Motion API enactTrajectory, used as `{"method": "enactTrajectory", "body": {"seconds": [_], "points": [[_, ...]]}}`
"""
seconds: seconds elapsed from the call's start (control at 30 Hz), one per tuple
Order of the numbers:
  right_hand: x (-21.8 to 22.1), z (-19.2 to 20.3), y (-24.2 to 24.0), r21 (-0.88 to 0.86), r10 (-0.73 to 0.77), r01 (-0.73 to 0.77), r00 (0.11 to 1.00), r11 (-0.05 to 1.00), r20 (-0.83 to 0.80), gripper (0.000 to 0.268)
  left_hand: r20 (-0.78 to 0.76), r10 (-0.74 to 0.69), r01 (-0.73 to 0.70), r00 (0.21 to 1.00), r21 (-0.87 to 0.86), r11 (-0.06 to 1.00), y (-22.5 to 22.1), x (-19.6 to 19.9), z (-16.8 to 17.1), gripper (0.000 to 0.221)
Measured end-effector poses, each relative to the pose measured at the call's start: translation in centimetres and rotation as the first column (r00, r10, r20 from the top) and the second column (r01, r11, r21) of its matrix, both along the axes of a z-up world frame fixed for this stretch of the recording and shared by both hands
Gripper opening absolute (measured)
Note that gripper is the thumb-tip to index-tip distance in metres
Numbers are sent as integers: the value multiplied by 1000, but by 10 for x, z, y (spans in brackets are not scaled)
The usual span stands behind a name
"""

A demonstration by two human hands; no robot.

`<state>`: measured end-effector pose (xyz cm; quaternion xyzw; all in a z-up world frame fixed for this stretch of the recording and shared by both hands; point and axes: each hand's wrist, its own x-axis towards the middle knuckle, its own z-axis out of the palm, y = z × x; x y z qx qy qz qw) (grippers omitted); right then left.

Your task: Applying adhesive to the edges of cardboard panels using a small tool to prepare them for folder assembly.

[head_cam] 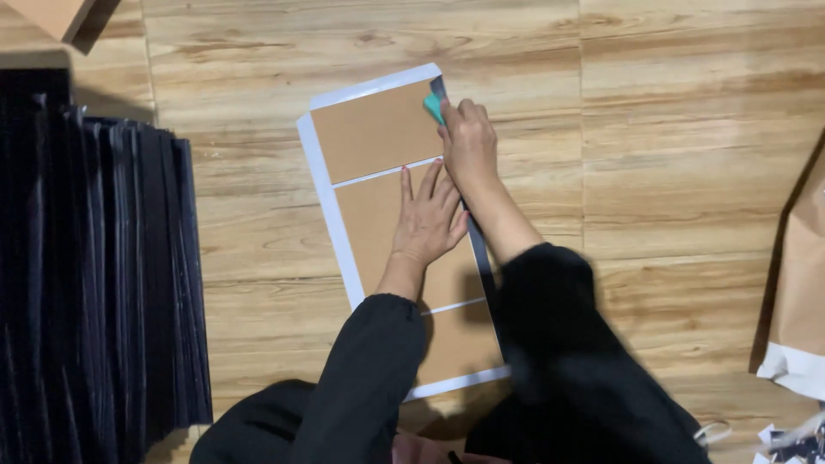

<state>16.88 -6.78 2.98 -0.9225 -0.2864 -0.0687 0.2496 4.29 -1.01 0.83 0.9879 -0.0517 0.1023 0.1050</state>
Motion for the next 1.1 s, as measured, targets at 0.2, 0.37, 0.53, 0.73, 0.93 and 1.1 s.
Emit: {"method": "enactTrajectory", "body": {"seconds": [0.2,0.37,0.53,0.73,0.93,1.1], "points": [[38,-26,-8,138,-64,78,992,987,-107,27,20,14,-16,1000,54,998,0,-2,3,54],[48,-7,-2,113,75,-65,994,992,-86,27,24,11,-13,1000,90,996,1,-4,9,55],[43,-8,8,36,40,-37,997,999,-69,25,22,21,-22,1000,51,998,1,-1,7,53],[13,-18,-16,95,37,-37,999,995,-1,24,30,22,-22,999,27,999,2,-4,2,54],[-9,-10,-38,166,0,34,980,986,-199,24,180,6,-2,984,-24,1000,6,0,-9,47],[-14,-17,-52,160,-42,76,977,984,-210,26,209,-13,23,978,-47,999,4,-7,-7,44]]}}
